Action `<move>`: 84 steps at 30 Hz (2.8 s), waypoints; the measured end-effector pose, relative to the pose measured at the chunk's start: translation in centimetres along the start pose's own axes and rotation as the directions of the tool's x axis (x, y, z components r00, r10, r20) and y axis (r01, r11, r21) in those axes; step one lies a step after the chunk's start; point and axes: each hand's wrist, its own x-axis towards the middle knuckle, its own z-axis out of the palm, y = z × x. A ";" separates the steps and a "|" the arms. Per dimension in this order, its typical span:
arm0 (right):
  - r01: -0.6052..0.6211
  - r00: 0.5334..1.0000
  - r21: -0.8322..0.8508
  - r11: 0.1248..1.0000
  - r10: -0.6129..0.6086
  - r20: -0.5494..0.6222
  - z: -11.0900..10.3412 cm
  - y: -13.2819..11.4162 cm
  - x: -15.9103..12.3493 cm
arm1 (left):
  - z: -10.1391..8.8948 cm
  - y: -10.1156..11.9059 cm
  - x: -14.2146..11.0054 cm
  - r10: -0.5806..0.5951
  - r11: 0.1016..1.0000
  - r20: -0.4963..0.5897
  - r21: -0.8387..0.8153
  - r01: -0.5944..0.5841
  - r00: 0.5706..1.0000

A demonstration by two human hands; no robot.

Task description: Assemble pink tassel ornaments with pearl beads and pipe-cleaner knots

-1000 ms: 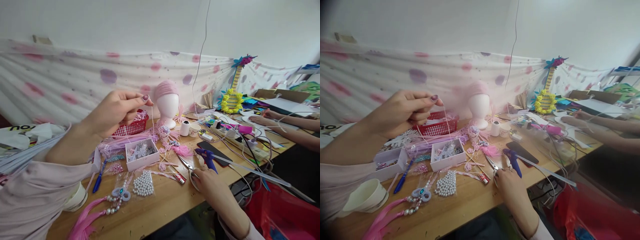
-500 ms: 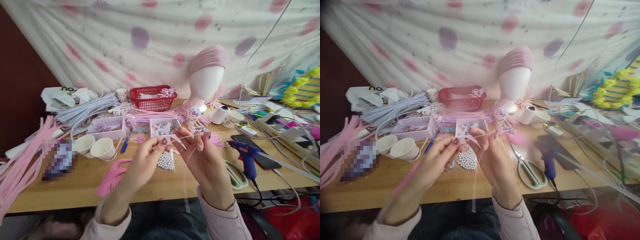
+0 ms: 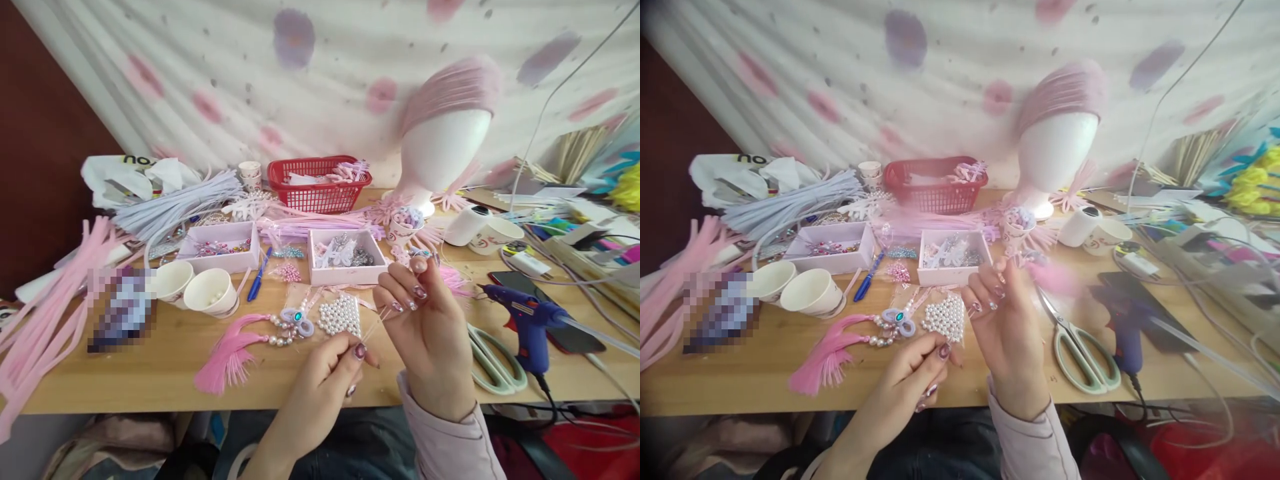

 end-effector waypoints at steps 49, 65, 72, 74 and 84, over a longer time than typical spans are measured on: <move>-0.008 0.997 0.282 0.959 0.028 -0.066 0.3 -1.7 -1.5 | -2.4 -1.4 -0.1 0.076 0.977 -0.199 -0.183 -0.114 0.977; 0.119 0.993 -0.278 0.953 -0.119 0.017 4.8 -1.8 -0.8 | -0.7 -0.7 0.5 0.071 0.824 -0.079 -0.558 -0.103 0.994; 0.124 0.988 -0.498 0.858 -0.152 -0.017 1.8 -3.1 -0.3 | -1.0 -0.5 -0.5 0.089 0.900 -0.167 -0.410 -0.151 0.982; 0.111 0.947 -0.848 0.518 -0.313 -0.067 -0.7 -4.0 -1.1 | -1.4 -0.1 -1.1 0.106 0.965 -0.204 -0.215 -0.150 0.973; 0.082 0.983 -0.964 0.251 0.142 0.120 -3.6 0.2 -7.8 | -0.1 1.4 -1.9 0.129 0.773 -0.090 0.633 -0.043 0.988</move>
